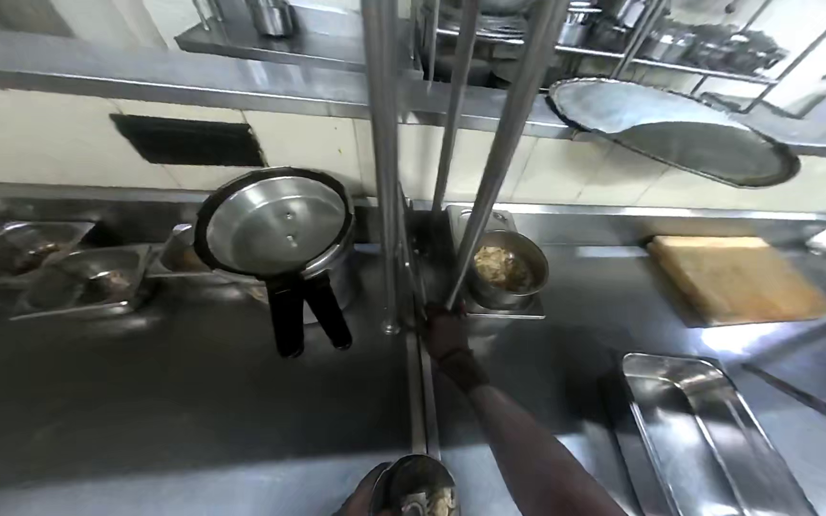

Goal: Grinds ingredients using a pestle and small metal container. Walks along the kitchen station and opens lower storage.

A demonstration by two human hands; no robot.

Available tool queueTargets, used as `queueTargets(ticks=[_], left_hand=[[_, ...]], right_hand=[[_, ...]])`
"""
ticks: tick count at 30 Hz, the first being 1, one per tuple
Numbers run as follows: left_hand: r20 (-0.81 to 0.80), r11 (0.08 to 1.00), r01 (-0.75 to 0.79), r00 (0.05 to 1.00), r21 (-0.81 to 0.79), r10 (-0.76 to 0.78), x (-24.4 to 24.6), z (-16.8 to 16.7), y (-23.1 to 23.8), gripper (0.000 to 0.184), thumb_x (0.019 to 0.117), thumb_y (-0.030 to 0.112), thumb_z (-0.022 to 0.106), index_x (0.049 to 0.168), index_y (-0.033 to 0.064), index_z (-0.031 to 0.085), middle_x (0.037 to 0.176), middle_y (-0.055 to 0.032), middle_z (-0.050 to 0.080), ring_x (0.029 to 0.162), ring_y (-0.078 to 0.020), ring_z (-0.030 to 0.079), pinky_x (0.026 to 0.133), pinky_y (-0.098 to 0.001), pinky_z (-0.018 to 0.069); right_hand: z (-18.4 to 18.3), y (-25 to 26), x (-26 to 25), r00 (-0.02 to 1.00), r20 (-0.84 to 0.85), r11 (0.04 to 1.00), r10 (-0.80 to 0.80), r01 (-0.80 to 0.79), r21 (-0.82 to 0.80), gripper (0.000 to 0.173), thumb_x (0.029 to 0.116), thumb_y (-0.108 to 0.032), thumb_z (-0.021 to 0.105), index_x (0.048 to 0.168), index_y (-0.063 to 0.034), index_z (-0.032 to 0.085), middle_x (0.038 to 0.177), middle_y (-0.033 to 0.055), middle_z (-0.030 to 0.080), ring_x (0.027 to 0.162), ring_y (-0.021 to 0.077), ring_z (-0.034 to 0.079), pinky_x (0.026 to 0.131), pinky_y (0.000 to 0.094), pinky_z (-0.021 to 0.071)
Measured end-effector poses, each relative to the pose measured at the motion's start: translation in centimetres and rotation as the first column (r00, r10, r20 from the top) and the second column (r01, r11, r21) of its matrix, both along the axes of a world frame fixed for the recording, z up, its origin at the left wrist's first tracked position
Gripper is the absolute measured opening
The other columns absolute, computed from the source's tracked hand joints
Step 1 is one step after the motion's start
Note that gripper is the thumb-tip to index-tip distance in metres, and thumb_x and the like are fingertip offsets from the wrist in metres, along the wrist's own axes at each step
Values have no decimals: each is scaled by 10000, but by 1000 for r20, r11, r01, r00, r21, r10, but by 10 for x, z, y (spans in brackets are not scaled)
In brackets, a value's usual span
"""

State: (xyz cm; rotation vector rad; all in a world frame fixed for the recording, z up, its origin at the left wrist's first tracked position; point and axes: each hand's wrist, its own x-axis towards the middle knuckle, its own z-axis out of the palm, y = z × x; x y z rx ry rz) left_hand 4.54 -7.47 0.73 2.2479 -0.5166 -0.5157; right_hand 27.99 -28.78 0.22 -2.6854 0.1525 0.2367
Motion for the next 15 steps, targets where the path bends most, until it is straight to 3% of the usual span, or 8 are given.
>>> queueTargets(ticks=[3,8,10,14,15], left_hand=[[21,1000,13,1000,8,-13,0,-5,1,454,824,393,833,1130,69,743,1504,-265,490,1250,-403,621,943,-575,561],[58,1000,-10,998,-1,10,-2,-9,1,344,849,377,806,1046,98,767,1500,-241,511,1190,-407,658,875,-584,584],[63,1000,-23,998,-15,23,-3,-9,2,345,832,372,820,1021,88,766,1488,-249,520,1177,-413,664,861,-592,585],[26,995,-42,999,-85,45,-3,-10,5,375,810,384,843,1016,80,766,1484,-266,512,1234,-406,630,919,-583,567],[45,987,-55,997,-152,62,-4,-13,7,366,819,375,835,992,62,761,1466,-279,522,1260,-400,614,951,-569,559]], right_hand=[[11,5,4,997,63,995,52,-46,-87,410,1064,-335,506,1357,-69,614,1239,190,691,1118,378,683,957,588,524],[-6,-2,-1,998,-53,1000,26,-25,12,420,1069,-277,528,1418,-47,571,1347,217,631,1231,388,625,1039,578,489],[-16,-6,-1,997,-53,998,50,-48,39,383,1056,-252,552,1375,-43,589,1293,222,650,1188,395,643,1011,579,508],[-8,-32,-12,993,30,970,113,-116,212,326,1032,-105,572,1344,-53,651,1315,177,670,1191,335,660,1053,518,505],[0,-43,-22,993,69,964,97,-111,242,318,1028,-79,567,1333,-48,654,1284,181,683,1130,334,685,1005,523,534]])
